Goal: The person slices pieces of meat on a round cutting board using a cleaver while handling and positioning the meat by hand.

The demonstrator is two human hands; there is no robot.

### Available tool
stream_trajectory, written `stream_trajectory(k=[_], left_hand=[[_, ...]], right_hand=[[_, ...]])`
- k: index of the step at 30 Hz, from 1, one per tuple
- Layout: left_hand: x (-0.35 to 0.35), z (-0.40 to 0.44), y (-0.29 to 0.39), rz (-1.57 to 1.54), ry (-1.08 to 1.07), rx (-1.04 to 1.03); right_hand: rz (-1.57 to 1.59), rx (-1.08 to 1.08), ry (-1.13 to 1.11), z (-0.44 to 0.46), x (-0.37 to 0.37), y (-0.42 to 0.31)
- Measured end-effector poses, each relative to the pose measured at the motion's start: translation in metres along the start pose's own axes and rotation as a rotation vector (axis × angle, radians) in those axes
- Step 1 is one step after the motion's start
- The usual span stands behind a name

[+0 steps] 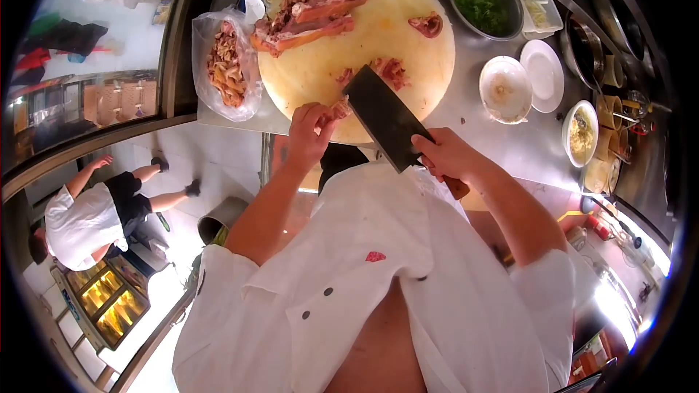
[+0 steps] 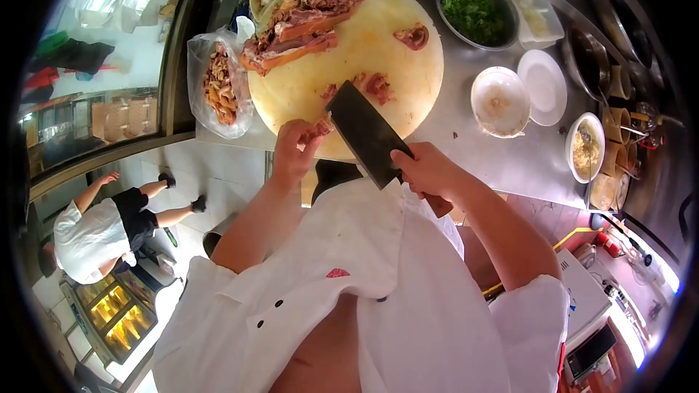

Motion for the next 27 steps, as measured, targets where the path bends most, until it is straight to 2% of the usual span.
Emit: stream_trajectory(k=[7, 23, 27], left_hand=[[0.004, 0.002, 0.002, 0.055, -0.014, -0.050], [0.002, 0.001, -0.006, 0.082, -0.033, -0.085], [0.001, -0.001, -0.005, 0.045, -0.017, -0.029]], right_hand=[[-0.222, 0.046, 0.024, 0.005, 0.022, 0.004], [-0.286, 0.116, -0.057, 0.041, 0.041, 0.010], [-0.279, 0.107, -0.044, 0.042, 0.038, 0.020]])
Point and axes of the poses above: each hand's wrist, its own z-axis towards the middle knuckle, its own x-axis out of the back of the hand, y = z × x, the point moved 3 cm from there along z, towards the middle knuckle, and after that the axes turned 11 degrees about -y, right-handed, at the moved point
